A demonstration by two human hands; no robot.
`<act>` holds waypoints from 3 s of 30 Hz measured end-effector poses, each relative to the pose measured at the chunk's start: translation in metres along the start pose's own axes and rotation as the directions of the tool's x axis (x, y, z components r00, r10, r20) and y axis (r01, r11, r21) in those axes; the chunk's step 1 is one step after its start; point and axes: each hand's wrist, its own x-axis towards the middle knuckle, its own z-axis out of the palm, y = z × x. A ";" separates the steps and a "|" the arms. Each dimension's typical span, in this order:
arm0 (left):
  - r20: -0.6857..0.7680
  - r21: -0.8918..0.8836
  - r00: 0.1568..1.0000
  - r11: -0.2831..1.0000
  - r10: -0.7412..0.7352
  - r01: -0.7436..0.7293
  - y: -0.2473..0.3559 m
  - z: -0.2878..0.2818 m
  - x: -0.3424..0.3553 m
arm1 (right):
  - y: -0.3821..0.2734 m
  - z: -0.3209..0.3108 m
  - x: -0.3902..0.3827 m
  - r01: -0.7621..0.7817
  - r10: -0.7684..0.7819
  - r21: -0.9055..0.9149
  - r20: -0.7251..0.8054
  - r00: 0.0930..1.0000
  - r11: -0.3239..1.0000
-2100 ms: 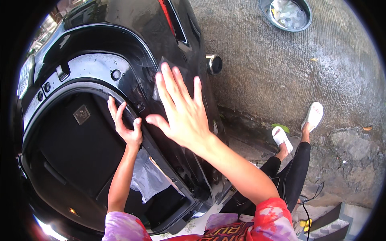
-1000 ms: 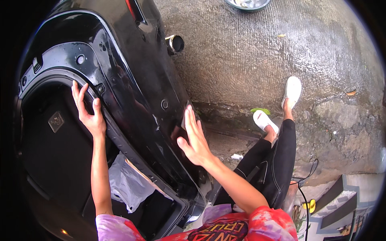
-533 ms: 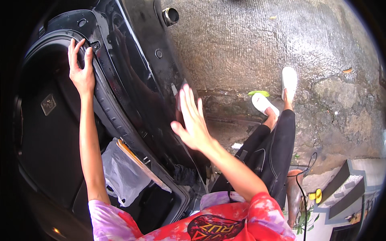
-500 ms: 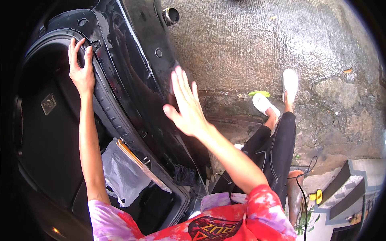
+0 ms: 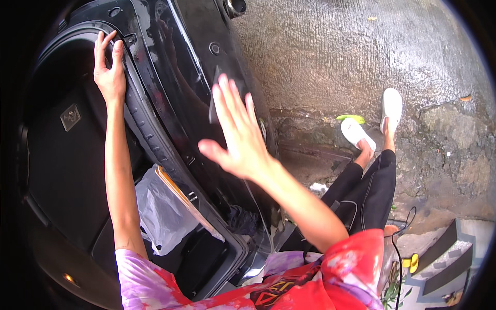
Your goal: The person scrubs the rear bumper and side panels of a black car using a sponge and a small pad, repeatedly dipping the sponge into a bucket of soapy water. The person wipes the trunk lid, rear bumper, and side door area while standing in a driveway.
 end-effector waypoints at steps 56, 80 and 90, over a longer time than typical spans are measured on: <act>-0.234 -0.014 0.972 1.000 0.001 -0.005 -0.002 0.001 -0.001 | -0.069 0.054 -0.108 0.404 0.185 -0.793 0.529 0.828 0.455; -0.137 -0.001 0.988 0.997 -0.074 0.074 0.014 -0.019 0.003 | -0.062 0.017 0.000 0.245 0.092 -0.809 0.343 0.935 0.534; -0.102 0.125 0.994 0.990 -0.048 0.061 0.001 -0.009 0.005 | -0.080 -0.053 0.140 0.311 -0.239 -0.441 0.213 0.947 0.842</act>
